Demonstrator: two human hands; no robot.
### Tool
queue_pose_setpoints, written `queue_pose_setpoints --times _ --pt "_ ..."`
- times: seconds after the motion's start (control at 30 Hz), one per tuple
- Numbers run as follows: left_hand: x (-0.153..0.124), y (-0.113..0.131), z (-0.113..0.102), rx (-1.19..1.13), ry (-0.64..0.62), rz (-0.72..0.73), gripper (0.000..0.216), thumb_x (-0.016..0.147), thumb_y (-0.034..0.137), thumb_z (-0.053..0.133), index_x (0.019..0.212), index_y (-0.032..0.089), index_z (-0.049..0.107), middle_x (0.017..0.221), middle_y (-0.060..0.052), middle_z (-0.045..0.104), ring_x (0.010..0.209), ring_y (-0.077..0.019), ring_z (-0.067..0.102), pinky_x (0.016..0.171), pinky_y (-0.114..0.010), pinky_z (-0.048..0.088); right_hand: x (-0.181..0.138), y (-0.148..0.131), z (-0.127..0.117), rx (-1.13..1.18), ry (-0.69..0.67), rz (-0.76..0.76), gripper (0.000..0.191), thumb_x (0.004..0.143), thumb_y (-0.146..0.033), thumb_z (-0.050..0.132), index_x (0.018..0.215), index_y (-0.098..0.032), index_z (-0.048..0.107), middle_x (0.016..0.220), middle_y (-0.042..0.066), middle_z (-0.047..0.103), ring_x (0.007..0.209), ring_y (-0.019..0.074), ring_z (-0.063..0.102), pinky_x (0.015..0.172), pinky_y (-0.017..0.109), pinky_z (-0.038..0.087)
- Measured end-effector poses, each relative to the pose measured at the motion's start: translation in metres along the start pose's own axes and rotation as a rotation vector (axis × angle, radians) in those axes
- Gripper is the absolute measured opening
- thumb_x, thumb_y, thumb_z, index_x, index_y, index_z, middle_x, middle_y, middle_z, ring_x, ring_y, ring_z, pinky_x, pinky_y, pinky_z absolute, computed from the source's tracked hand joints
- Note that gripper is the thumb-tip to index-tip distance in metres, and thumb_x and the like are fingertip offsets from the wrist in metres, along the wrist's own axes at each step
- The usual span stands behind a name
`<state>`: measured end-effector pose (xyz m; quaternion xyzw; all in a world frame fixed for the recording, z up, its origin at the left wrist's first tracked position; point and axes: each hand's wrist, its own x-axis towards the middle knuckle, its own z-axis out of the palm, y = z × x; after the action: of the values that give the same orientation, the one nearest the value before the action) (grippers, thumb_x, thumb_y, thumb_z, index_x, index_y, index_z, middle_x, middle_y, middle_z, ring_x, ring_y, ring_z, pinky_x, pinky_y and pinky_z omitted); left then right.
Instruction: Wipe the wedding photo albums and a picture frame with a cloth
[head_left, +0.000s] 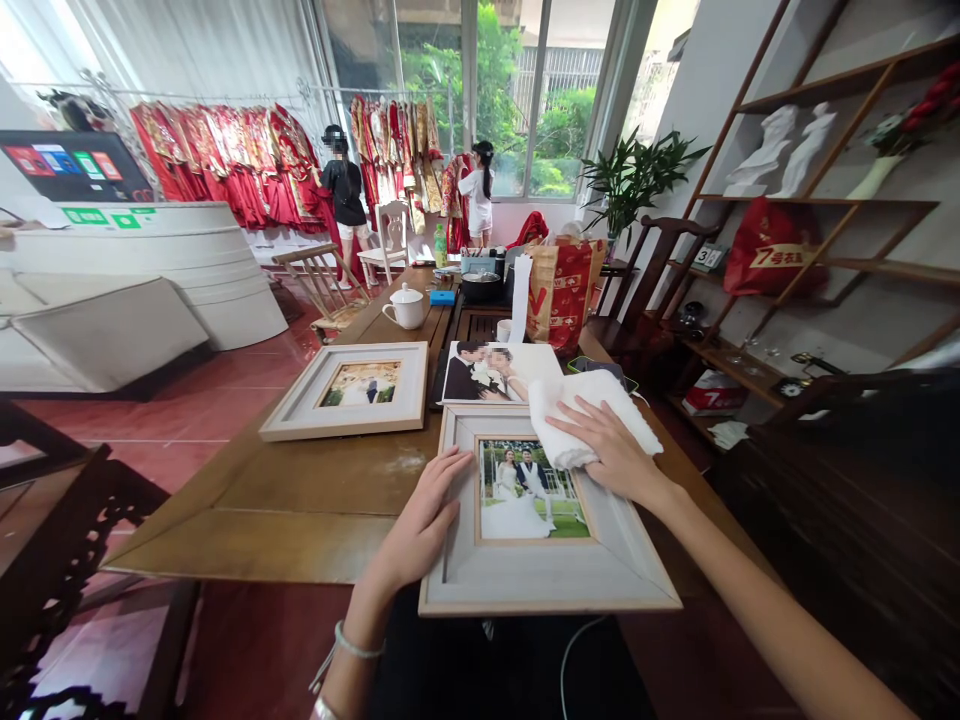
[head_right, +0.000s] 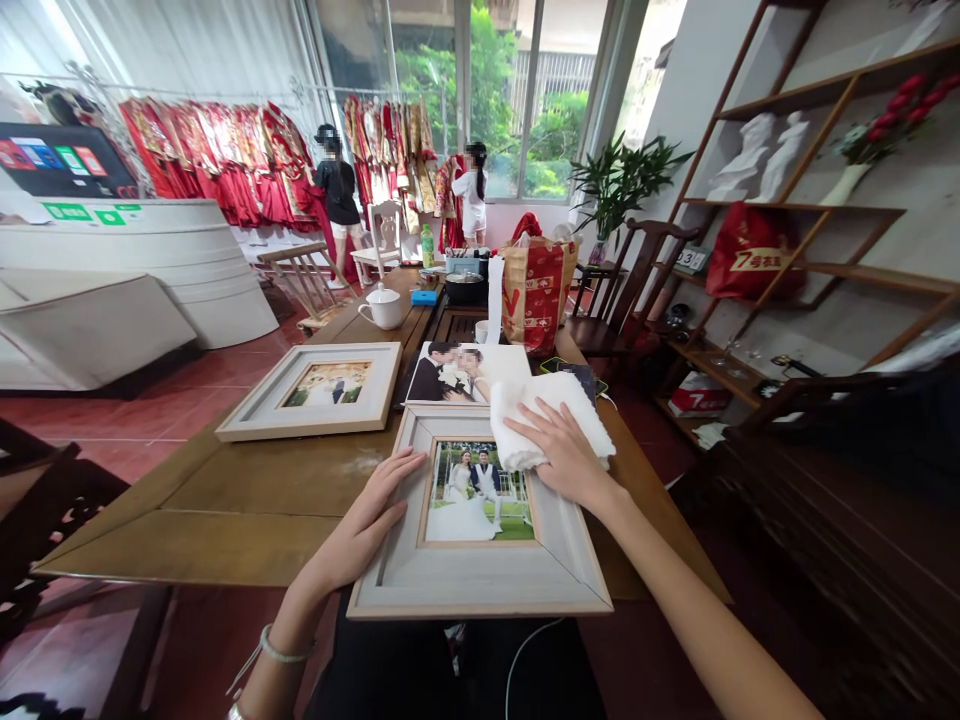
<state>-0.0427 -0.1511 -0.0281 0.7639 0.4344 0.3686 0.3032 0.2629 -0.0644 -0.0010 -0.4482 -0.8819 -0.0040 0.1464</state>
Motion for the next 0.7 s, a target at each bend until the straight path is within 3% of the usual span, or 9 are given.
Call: queue_pose_setpoints --times 0.1,0.23,0.37,0.5,0.6,0.7 --pt "0.001 0.001 0.0 0.003 0.002 -0.012 0.049 0.093 0.015 0.037 0.141 0.024 0.04 0.15 -0.006 0.035 0.143 -0.0248 0.02 0.119 -0.048 0.015 -0.017 -0.018 -0.01 0.048 -0.112 -0.071 0.087 0.055 0.0 0.043 0.137 -0.03 0.048 0.148 0.001 0.04 0.141 0.0257 0.023 0.113 0.058 0.013" --pt "0.002 0.002 0.001 0.006 0.003 -0.015 0.049 0.093 0.015 0.037 0.141 0.023 0.04 0.15 -0.006 0.036 0.143 -0.0248 0.021 0.119 -0.047 0.015 -0.06 -0.05 -0.042 0.173 -0.309 -0.105 0.093 0.051 0.0 0.042 0.137 -0.034 0.047 0.149 -0.003 0.036 0.142 0.0253 0.02 0.114 0.059 0.01" --pt "0.002 0.0 0.002 0.013 0.003 -0.006 0.049 0.093 0.016 0.037 0.141 0.023 0.04 0.15 -0.007 0.036 0.143 -0.0246 0.02 0.119 -0.048 0.014 -0.104 -0.08 -0.077 0.398 -0.454 -0.148 0.083 0.062 0.0 0.043 0.137 -0.035 0.047 0.147 -0.004 0.039 0.139 0.0241 0.027 0.115 0.051 0.019" --pt "0.002 -0.001 0.003 0.015 0.008 -0.005 0.049 0.093 0.016 0.037 0.141 0.022 0.04 0.15 -0.007 0.036 0.143 -0.0241 0.02 0.119 -0.046 0.014 -0.132 -0.086 -0.087 0.516 -0.455 -0.171 0.058 0.08 -0.007 0.047 0.126 -0.039 0.058 0.137 -0.005 0.052 0.134 0.0254 0.037 0.115 0.046 0.023" --pt "0.002 0.0 0.003 0.012 0.005 -0.005 0.049 0.092 0.015 0.037 0.141 0.022 0.041 0.15 -0.007 0.036 0.143 -0.0239 0.021 0.119 -0.046 0.014 -0.137 -0.072 -0.076 0.442 -0.412 -0.088 0.063 0.081 -0.008 0.047 0.134 -0.041 0.049 0.143 -0.006 0.044 0.137 0.0242 0.03 0.113 0.046 0.029" --pt "0.001 0.0 0.002 0.014 0.002 -0.003 0.05 0.092 0.014 0.037 0.141 0.024 0.041 0.15 -0.006 0.037 0.143 -0.0242 0.021 0.119 -0.046 0.014 -0.123 -0.052 -0.058 0.282 -0.291 -0.014 0.075 0.072 -0.002 0.041 0.138 -0.038 0.044 0.146 -0.006 0.04 0.139 0.0238 0.025 0.114 0.052 0.023"
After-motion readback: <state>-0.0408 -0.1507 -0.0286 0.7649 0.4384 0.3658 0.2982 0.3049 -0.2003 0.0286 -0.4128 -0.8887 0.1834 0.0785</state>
